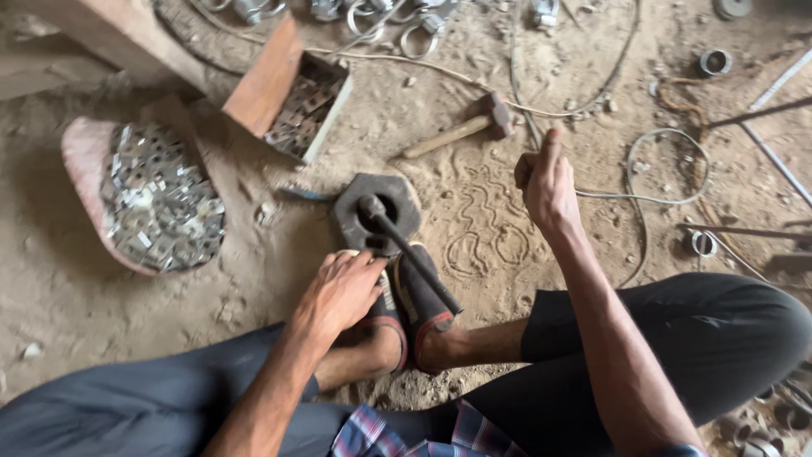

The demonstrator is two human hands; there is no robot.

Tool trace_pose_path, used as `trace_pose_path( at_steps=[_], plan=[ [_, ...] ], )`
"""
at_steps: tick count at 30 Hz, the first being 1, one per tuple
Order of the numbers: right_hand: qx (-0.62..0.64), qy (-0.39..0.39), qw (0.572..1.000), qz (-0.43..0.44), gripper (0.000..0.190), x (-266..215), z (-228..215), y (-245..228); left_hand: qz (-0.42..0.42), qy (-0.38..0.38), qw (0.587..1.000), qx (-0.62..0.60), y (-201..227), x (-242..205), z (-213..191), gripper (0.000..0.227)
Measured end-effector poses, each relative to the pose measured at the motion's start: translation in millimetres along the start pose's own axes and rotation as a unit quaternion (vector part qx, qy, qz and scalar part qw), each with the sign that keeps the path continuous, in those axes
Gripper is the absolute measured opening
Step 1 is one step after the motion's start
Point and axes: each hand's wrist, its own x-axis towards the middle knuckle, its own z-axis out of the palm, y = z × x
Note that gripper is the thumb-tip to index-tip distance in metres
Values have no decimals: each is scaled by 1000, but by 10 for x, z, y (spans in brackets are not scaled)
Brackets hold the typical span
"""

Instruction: The person sits on the ground and uses a hammer to strike small metal pieces placed on a hexagonal anvil. They repeatedly pick up metal parts from a nearby container, position them on the anvil, and strike them to shape the metal. The person occasionally uses a metal rod to adjust the position of the parts on the anvil.

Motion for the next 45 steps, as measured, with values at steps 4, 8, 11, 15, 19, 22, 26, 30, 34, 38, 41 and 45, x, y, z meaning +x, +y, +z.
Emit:
trace_pose_path(
  at_steps=[4, 8, 11, 15, 19, 22, 26, 30, 34, 38, 41, 45],
  plan=[
    [-83, -105, 984, -119, 42, -387, 159, -726, 34, 13, 999, -3, -62, 55, 94, 38],
    [-79, -165, 890, -417, 64, -1069, 363, -1474, 34, 47, 998, -34, -375, 338, 183, 25],
    [-3, -278, 808, -519, 89, -1674, 568, -1829, -14, 219, 965, -144, -888, 649, 402, 35],
    [-75, -287, 733, -612, 95, -2251, 960, -2131, -189, 330, 920, -93, -1612, 1006, 962, 34],
    [-86, -325, 701, -629, 89, -2557, 982, -2291, -222, 390, 893, -8, -1868, 970, 1143, 31],
    [8, -413, 703, -579, 89, -2724, 868, -2432, -241, 370, 892, 102, -1894, 881, 942, 30],
    [31, -386, 681, -622, 72, -3140, 704, -2567, -257, 381, 880, 117, -2038, 833, 597, 29],
    [68, -321, 715, -617, 68, -3156, 551, -2631, -267, 460, 843, 85, -2377, 718, 244, 36],
    [3, -313, 774, -550, 81, -2463, 584, -2182, -382, 288, 876, 71, -2789, 111, -102, 37],
    [-282, -282, 833, -384, 42, -1687, 720, -1269, -506, 261, 821, 36, -3353, -338, -333, 23],
    [-233, -197, 909, -283, 51, -1309, 814, -683, -573, 296, 760, -79, -3608, -490, -280, 33],
    [-272, -193, 935, -119, 61, -1171, 923, -309, -581, 286, 760, -63, -3629, -568, -94, 39]
  ],
)
